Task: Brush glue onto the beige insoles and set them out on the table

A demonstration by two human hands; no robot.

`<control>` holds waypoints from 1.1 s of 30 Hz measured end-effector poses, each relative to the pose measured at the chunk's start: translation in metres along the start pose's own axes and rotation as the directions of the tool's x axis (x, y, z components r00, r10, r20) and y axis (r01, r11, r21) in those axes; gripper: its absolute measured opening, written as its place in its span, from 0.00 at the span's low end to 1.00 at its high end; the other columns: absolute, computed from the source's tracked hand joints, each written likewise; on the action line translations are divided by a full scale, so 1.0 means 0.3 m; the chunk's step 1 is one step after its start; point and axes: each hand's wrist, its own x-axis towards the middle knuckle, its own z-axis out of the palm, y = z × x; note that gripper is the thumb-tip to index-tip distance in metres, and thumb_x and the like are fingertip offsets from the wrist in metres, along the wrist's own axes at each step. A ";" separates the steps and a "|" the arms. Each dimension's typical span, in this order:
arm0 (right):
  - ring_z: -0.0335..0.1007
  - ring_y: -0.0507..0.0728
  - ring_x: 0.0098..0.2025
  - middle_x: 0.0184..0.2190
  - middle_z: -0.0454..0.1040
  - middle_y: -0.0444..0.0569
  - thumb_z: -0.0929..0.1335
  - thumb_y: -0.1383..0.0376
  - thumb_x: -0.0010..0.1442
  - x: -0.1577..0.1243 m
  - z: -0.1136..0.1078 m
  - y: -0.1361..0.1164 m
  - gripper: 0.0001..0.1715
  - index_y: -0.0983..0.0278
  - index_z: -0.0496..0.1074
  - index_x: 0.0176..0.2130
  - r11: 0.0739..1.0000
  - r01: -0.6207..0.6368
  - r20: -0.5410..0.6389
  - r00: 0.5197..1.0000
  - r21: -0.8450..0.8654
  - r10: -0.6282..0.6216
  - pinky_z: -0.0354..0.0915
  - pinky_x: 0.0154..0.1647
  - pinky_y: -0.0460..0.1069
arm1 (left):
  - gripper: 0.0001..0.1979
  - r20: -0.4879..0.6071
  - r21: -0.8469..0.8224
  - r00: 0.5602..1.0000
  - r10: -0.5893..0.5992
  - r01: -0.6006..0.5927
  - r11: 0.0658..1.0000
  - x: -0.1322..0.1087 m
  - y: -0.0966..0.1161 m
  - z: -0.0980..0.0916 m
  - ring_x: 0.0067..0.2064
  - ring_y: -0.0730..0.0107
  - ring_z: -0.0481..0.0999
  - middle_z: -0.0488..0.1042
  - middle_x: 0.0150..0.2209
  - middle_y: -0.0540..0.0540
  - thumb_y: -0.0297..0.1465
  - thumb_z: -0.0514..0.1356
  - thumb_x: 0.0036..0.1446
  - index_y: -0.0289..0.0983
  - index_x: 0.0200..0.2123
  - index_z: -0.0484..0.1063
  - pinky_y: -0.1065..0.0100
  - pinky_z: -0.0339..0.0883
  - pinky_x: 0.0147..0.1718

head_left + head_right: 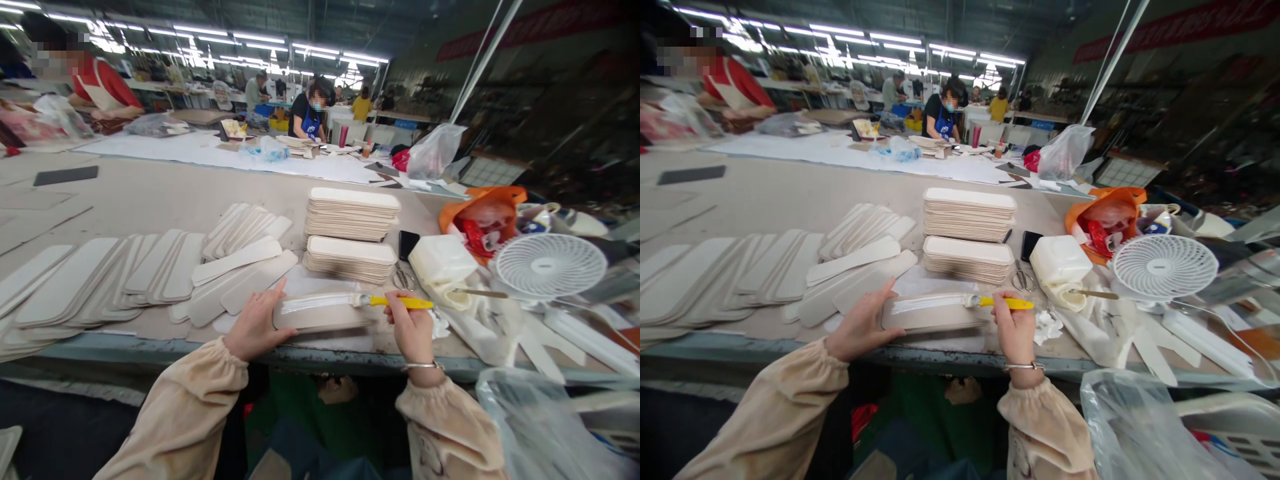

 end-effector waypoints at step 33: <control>0.65 0.51 0.20 0.20 0.70 0.42 0.69 0.49 0.59 -0.127 0.201 -0.108 0.20 0.63 0.70 0.36 0.965 -0.100 0.379 0.925 0.243 0.001 0.63 0.25 0.46 | 0.54 0.054 -0.050 0.998 0.041 -0.038 0.998 0.000 0.007 -0.029 0.56 0.49 0.69 0.69 0.56 0.38 0.38 0.68 0.46 0.39 0.70 0.40 0.47 0.60 0.58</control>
